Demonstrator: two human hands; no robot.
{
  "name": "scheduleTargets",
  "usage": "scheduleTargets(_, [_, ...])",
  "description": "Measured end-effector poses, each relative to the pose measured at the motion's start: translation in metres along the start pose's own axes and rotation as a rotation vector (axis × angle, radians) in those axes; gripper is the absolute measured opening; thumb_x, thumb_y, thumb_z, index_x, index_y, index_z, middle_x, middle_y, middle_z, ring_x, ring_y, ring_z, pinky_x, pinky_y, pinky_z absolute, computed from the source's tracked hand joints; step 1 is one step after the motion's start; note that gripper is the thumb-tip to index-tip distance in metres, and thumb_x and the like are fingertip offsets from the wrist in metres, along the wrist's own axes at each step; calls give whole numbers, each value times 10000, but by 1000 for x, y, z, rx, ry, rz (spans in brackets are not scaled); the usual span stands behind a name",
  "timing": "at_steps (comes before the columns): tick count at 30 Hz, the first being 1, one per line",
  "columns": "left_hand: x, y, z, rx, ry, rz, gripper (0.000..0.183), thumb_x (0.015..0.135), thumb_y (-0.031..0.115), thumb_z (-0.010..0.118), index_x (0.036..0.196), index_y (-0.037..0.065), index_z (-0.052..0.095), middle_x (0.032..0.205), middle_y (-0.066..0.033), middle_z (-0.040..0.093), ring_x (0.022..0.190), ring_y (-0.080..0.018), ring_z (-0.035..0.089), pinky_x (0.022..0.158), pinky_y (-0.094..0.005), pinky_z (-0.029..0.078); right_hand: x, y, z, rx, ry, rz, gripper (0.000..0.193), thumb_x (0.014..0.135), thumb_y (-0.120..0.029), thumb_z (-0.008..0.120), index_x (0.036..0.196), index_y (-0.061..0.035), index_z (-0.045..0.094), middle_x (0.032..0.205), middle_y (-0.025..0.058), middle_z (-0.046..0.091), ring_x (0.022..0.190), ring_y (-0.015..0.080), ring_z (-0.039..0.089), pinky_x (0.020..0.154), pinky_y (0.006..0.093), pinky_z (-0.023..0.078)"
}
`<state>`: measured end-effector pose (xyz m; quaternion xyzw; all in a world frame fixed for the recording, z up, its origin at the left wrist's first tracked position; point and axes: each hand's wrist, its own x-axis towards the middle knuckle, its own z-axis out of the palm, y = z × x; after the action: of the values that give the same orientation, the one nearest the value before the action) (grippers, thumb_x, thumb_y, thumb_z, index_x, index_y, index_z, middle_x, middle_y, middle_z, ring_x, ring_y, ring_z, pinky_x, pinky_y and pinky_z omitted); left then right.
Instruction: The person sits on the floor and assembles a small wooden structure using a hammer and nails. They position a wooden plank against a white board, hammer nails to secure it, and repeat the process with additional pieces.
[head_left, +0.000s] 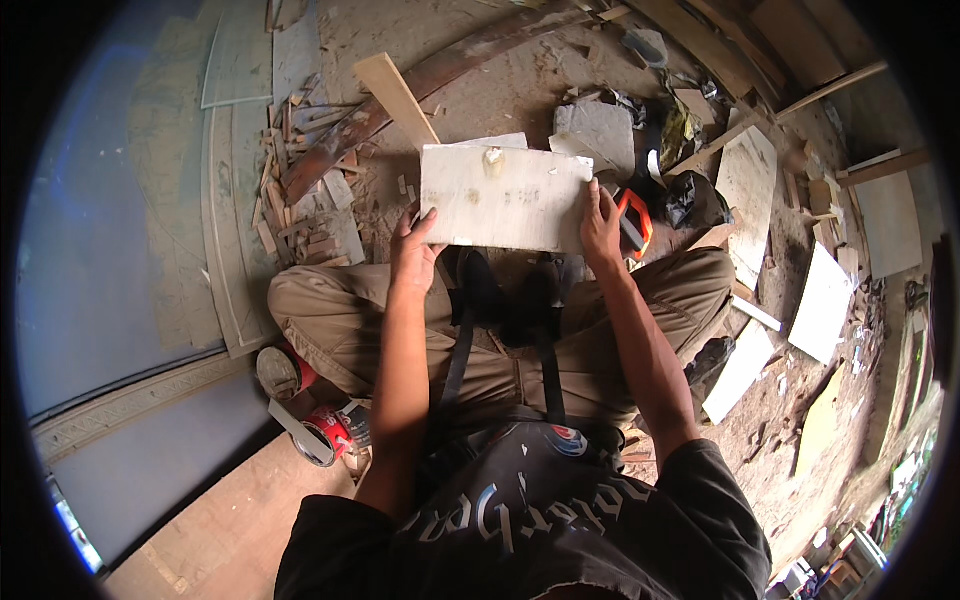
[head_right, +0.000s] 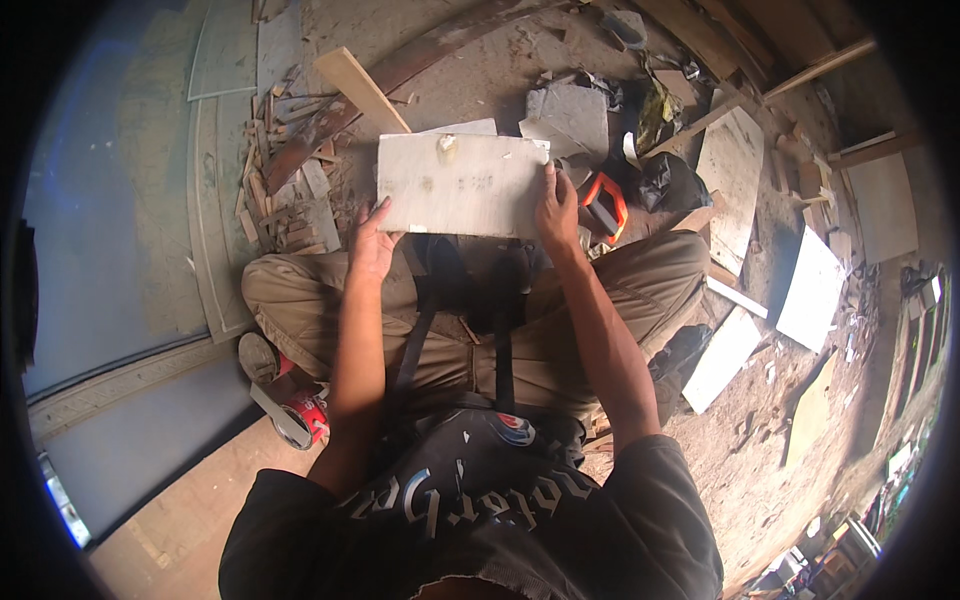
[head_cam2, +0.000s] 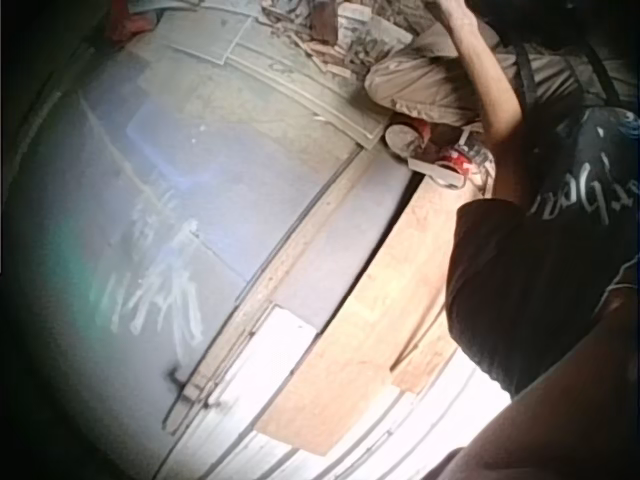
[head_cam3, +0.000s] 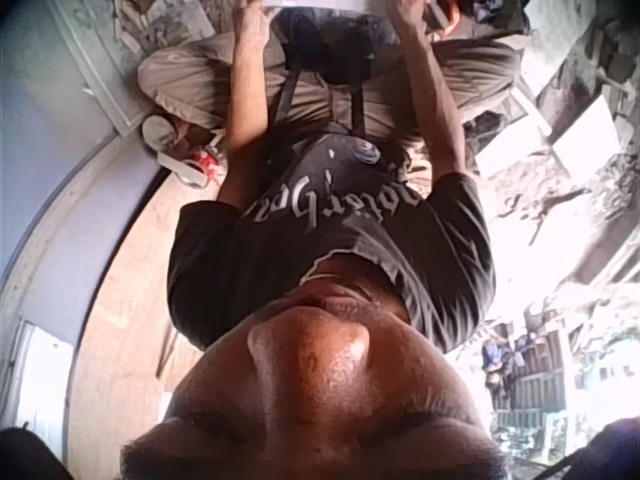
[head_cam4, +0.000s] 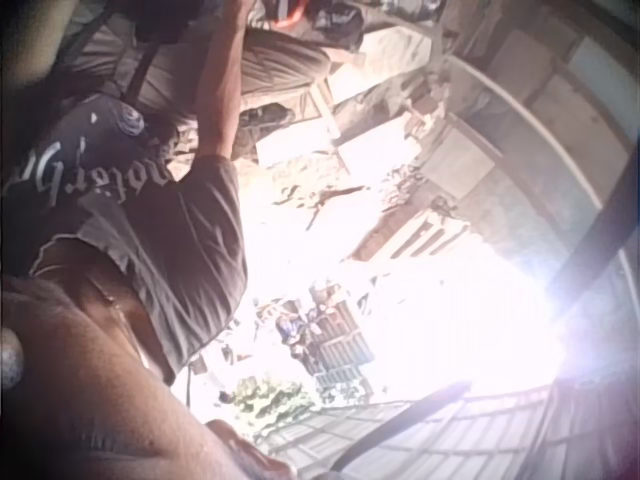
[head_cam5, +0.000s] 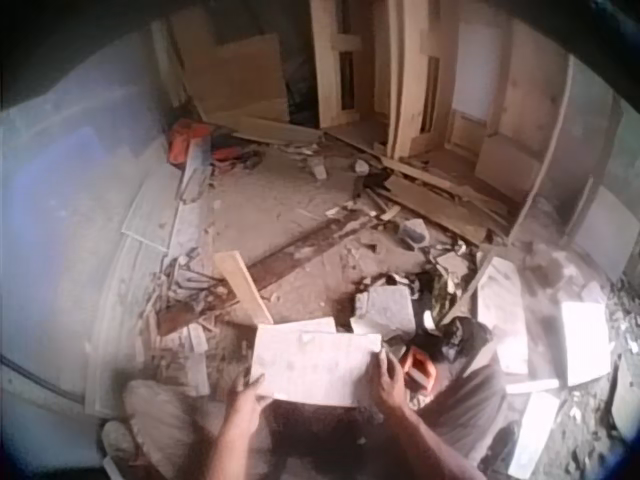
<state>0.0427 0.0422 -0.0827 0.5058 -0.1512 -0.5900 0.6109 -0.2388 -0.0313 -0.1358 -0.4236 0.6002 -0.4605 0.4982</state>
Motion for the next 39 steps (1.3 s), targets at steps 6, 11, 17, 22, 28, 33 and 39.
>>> scheduleTargets(6, [-9, -21, 23, 161, 122, 4, 568, 756, 15, 710, 1260, 84, 454, 1149, -81, 569, 1022, -217, 589, 792, -372, 535, -11, -10, 1, 70, 34, -71, 540, 1004, -416, 451, 1178, 87, 545, 1043, 112, 616, 940, 158, 537, 846, 274, 422])
scheduleTargets(11, [-7, -25, 20, 146, 11, 75, 710, 700, -69, 651, 1335, 93, 378, 1193, -91, 524, 1056, -225, 562, 841, -391, 511, -15, -16, 1, 64, 77, -75, 550, 998, -443, 452, 1113, 84, 559, 977, 84, 603, 879, 139, 515, 792, 266, 421])
scheduleTargets(17, [-4, -31, 13, 110, -19, 80, 724, 703, -58, 615, 1357, 102, 348, 1216, -97, 505, 1086, -221, 536, 888, -399, 476, -13, -15, 2, 107, 65, -96, 569, 1000, -453, 438, 1118, 91, 556, 1028, 101, 606, 929, 142, 513, 834, 265, 412])
scheduleTargets(22, [1, -32, 11, 96, -35, 141, 737, 702, -76, 583, 1380, 74, 339, 1243, -111, 496, 1121, -227, 523, 948, -379, 443, -11, -11, -1, 90, 57, -100, 557, 1002, -445, 438, 1121, 86, 558, 1040, 102, 606, 942, 141, 513, 843, 266, 408])
scheduleTargets(28, [9, -16, -6, -230, 171, 286, 460, 874, 90, 658, 1303, 75, 493, 1272, -90, 528, 1193, -204, 480, 1000, -367, 387, -12, -20, 0, 96, 206, -160, 492, 1010, -434, 424, 1013, 27, 594, 826, 13, 542, 749, 99, 443, 669, 254, 384])
scheduleTargets(33, [2, 0, -22, -961, -695, 232, 204, 777, 355, 742, 777, 164, 670, 776, 93, 609, 896, -102, 539, 830, -310, 393, 1, -12, -14, 193, 269, -104, 465, 1009, -441, 426, 815, -37, 549, 689, -49, 398, 643, 72, 330, 562, 252, 281])
scheduleTargets(39, [-3, 3, -18, -1021, -859, 169, 240, 695, 377, 806, 705, 171, 684, 680, 95, 567, 766, -88, 523, 752, -287, 400, -3, -21, -13, 164, 338, -76, 480, 993, -484, 432, 789, -58, 514, 659, -55, 343, 612, 69, 291, 546, 247, 246])
